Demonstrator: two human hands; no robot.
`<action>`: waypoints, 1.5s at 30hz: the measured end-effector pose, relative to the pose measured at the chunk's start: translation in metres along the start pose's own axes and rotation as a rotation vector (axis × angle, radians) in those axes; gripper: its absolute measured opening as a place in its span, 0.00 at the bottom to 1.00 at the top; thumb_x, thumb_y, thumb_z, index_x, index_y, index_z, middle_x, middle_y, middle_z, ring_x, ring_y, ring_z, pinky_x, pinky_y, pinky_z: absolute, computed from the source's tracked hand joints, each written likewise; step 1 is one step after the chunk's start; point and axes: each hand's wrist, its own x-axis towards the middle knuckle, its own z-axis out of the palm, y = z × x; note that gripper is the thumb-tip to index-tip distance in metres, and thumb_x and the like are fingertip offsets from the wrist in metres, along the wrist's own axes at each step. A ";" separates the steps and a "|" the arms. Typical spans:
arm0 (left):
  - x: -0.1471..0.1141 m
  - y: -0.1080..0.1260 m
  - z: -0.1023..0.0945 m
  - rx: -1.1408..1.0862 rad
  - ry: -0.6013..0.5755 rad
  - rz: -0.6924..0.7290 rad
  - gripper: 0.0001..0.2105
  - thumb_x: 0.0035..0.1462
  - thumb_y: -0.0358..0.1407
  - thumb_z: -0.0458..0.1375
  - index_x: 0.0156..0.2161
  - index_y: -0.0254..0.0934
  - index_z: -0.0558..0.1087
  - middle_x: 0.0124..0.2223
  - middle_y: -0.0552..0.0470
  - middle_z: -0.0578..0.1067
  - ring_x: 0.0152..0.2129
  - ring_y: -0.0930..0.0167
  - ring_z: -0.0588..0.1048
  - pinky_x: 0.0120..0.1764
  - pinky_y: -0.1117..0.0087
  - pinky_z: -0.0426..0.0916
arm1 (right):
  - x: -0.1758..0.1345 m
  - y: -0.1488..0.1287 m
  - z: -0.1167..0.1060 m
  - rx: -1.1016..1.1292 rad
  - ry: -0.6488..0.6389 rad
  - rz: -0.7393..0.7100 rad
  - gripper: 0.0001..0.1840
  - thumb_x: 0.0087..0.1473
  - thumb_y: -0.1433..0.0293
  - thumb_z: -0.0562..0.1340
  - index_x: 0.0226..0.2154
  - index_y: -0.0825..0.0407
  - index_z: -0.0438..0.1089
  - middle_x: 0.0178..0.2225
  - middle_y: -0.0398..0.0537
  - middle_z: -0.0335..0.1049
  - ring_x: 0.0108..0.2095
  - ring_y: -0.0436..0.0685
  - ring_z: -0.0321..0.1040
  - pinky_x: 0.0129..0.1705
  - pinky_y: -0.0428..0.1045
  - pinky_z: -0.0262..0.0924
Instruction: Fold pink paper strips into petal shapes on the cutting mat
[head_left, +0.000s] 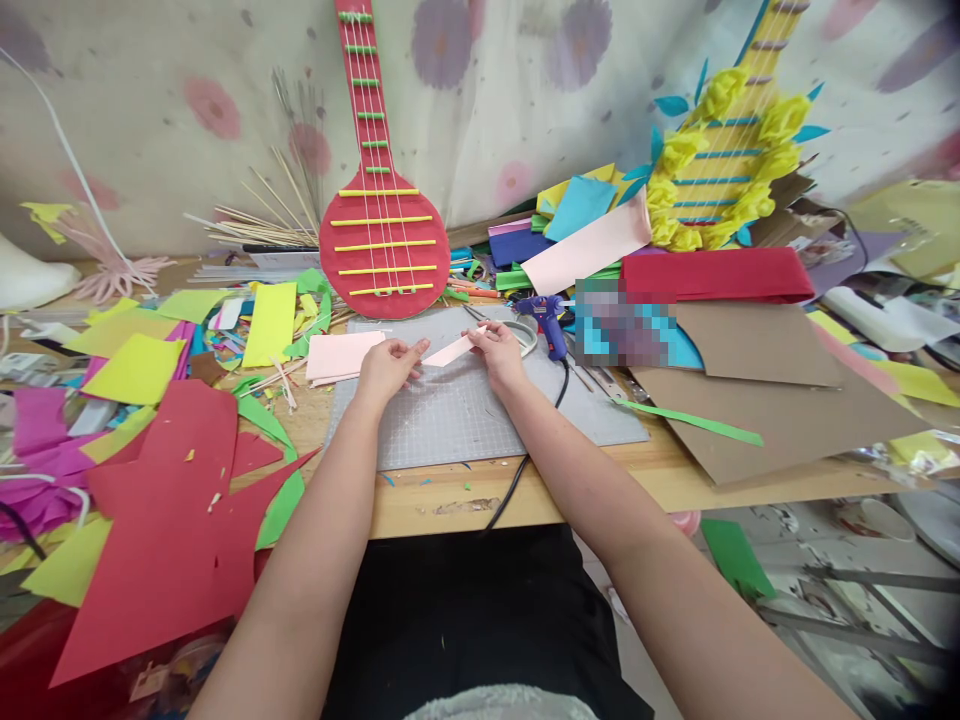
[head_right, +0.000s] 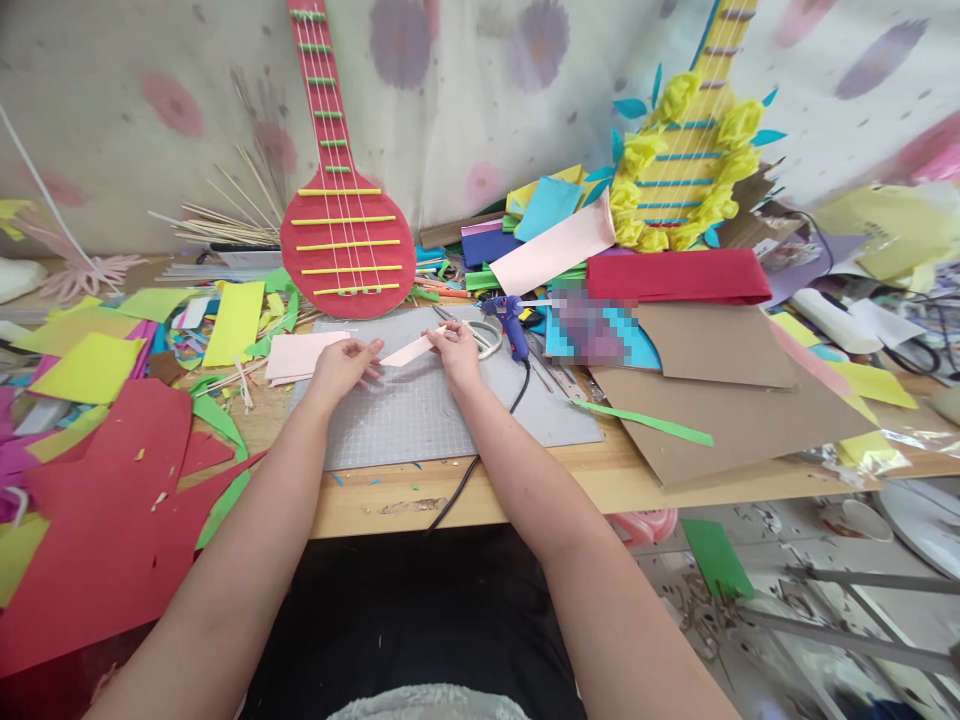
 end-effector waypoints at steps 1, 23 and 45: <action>-0.001 0.001 0.002 -0.026 0.003 0.014 0.19 0.43 0.49 0.63 0.30 0.33 0.69 0.30 0.46 0.77 0.20 0.72 0.75 0.17 0.77 0.64 | 0.000 0.000 0.000 -0.004 -0.006 -0.001 0.14 0.42 0.73 0.65 0.31 0.50 0.60 0.25 0.40 0.72 0.31 0.49 0.71 0.38 0.48 0.65; -0.009 0.011 -0.004 -0.284 -0.189 -0.194 0.13 0.39 0.26 0.66 0.33 0.30 0.70 0.26 0.49 0.77 0.24 0.71 0.77 0.23 0.75 0.69 | 0.006 -0.002 -0.004 0.011 0.016 -0.003 0.13 0.41 0.73 0.66 0.30 0.51 0.62 0.24 0.40 0.71 0.32 0.50 0.71 0.39 0.48 0.67; 0.065 0.035 -0.006 0.829 0.099 0.004 0.28 0.40 0.38 0.62 0.49 0.34 0.65 0.54 0.32 0.65 0.46 0.51 0.70 0.45 0.55 0.65 | 0.004 -0.007 -0.005 -0.265 0.155 -0.063 0.03 0.51 0.71 0.55 0.32 0.51 0.58 0.25 0.41 0.67 0.31 0.50 0.68 0.30 0.45 0.60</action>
